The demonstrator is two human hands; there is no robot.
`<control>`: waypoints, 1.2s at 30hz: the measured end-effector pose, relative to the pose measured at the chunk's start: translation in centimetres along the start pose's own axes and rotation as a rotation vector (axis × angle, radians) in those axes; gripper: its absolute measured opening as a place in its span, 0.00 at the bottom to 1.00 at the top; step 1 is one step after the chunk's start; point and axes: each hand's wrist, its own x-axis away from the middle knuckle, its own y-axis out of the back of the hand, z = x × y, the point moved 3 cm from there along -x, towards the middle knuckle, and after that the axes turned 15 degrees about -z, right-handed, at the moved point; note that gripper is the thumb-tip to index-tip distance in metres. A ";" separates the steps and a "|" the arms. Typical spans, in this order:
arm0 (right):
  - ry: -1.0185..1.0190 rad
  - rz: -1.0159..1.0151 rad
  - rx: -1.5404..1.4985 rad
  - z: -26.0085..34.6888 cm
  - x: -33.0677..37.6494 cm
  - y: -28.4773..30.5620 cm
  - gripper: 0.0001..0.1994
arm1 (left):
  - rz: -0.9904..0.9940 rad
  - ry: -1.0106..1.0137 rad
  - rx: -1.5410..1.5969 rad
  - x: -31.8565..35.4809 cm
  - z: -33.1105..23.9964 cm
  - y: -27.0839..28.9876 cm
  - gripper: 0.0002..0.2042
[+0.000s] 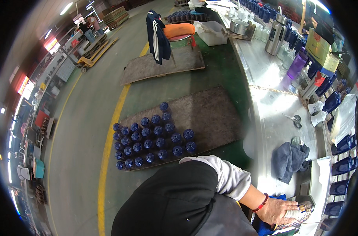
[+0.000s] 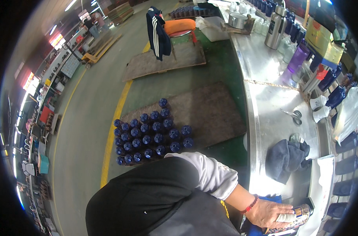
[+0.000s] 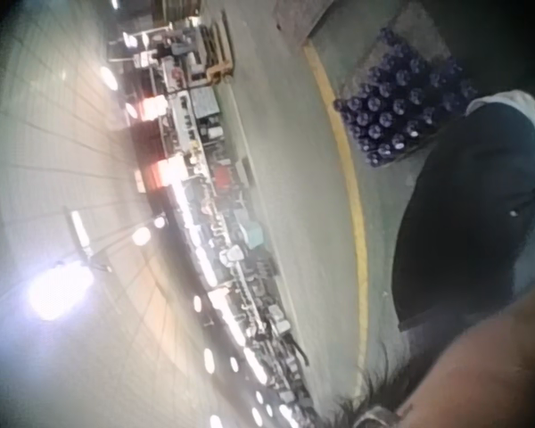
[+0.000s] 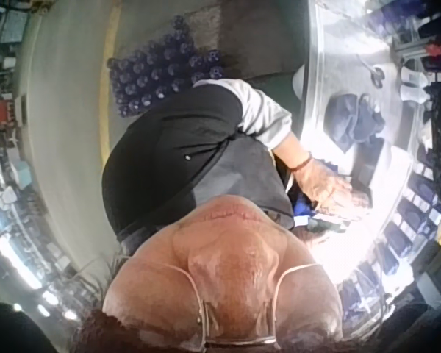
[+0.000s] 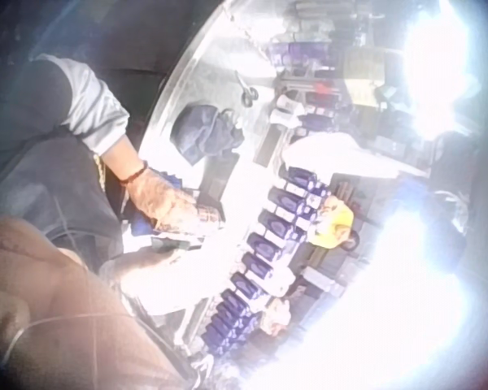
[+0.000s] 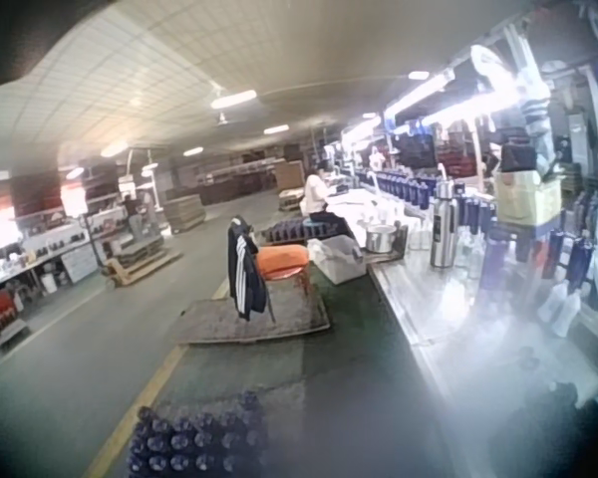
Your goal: The person applies a decorative sticker to a blue bottle, smooths it with a green card, and trims the excess with a small blade. They repeat the process on another bottle, aligning and smoothing the sticker while occasionally rotating the bottle.
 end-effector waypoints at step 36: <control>-0.073 -0.356 -0.300 -0.1 6.1 8.1 0.10 | 0.388 0.102 0.138 -0.9 -1.0 2.7 0.34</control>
